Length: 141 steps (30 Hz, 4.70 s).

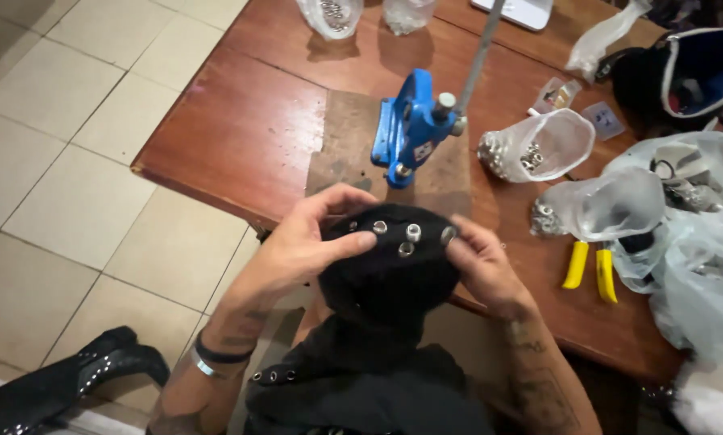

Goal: Installing metal eyelets into a black garment using a hand press.

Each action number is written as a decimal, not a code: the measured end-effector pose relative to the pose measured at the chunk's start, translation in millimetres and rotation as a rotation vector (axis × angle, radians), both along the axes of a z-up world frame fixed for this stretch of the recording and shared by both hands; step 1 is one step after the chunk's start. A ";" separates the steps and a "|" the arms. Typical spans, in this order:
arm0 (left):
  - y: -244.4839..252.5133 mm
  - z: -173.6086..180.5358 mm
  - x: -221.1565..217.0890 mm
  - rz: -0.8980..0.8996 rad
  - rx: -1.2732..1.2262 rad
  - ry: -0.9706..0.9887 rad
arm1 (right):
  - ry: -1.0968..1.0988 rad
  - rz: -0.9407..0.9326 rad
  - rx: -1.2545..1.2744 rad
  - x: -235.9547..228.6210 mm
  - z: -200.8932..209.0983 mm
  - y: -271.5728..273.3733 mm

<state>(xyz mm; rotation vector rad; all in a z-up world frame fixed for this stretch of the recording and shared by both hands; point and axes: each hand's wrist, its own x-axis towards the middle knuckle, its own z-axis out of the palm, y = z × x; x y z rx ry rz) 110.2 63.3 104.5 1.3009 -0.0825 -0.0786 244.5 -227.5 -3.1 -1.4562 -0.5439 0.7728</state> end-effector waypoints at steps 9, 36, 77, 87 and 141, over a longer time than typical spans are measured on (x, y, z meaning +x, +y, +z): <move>-17.1 -46.8 -12.8 0.116 -0.257 0.184 | 0.354 -0.176 0.364 -5.0 22.5 17.5; 24.4 -101.8 124.3 0.529 -0.278 0.090 | 0.492 -0.259 0.336 84.5 69.6 100.3; 22.9 -101.5 126.7 0.517 -0.140 -0.316 | 0.330 -0.173 0.525 79.1 35.5 92.4; 34.9 -114.6 131.9 0.694 0.299 -0.291 | 0.345 -0.127 0.508 114.8 -8.1 85.3; -33.8 -56.0 80.6 0.715 0.791 -0.435 | -0.885 -0.606 -0.070 6.6 44.7 106.0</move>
